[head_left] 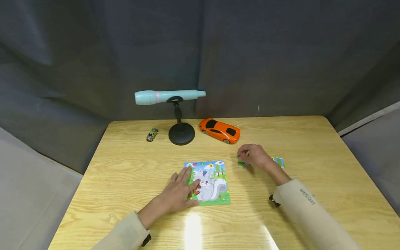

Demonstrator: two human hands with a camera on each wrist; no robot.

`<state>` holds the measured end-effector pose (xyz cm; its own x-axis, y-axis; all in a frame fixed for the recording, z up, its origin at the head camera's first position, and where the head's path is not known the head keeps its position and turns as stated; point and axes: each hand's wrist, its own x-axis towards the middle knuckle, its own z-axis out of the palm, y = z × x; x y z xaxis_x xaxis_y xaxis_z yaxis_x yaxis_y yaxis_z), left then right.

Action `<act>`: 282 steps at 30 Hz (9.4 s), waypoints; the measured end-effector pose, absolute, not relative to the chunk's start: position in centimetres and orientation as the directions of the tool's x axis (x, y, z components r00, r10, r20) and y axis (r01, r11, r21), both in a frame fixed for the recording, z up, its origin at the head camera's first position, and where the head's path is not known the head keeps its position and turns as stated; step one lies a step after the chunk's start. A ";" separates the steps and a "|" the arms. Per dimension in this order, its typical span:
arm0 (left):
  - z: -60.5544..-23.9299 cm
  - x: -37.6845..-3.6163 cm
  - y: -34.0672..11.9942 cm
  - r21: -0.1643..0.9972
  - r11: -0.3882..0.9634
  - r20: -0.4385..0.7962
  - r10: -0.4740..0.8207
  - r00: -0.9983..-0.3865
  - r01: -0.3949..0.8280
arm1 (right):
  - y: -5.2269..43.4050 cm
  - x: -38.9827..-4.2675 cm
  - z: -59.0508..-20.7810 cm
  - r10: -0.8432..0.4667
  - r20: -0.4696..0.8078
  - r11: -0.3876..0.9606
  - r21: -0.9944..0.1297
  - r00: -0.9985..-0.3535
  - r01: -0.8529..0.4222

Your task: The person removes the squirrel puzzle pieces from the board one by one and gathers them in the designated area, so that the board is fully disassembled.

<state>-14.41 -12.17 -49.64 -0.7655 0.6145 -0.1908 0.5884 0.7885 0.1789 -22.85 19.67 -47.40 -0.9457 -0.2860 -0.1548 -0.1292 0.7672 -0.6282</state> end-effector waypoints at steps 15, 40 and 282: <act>-49.6 -14.3 -11.1 0.144 0.688 -0.178 0.725 -0.666 0.711 | 14.8 -20.6 -47.4 -0.448 -0.213 0.655 -0.739 -0.868 -0.157; -49.6 -13.9 -9.8 0.029 0.648 -0.220 0.747 -0.627 0.761 | 11.9 -19.1 -49.0 -0.460 -0.242 0.747 -0.626 -0.854 -0.225; -48.2 -12.0 -10.5 0.137 0.703 -0.348 0.694 -0.630 0.698 | 13.7 -20.5 -45.3 -0.434 -0.131 0.523 -0.843 -0.891 -0.130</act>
<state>-11.96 -10.49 -48.24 -0.6305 0.6937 -0.3483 0.6978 0.7030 0.1370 -20.54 13.67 -45.35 -0.8915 -0.4335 -0.1314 -0.1300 0.5228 -0.8425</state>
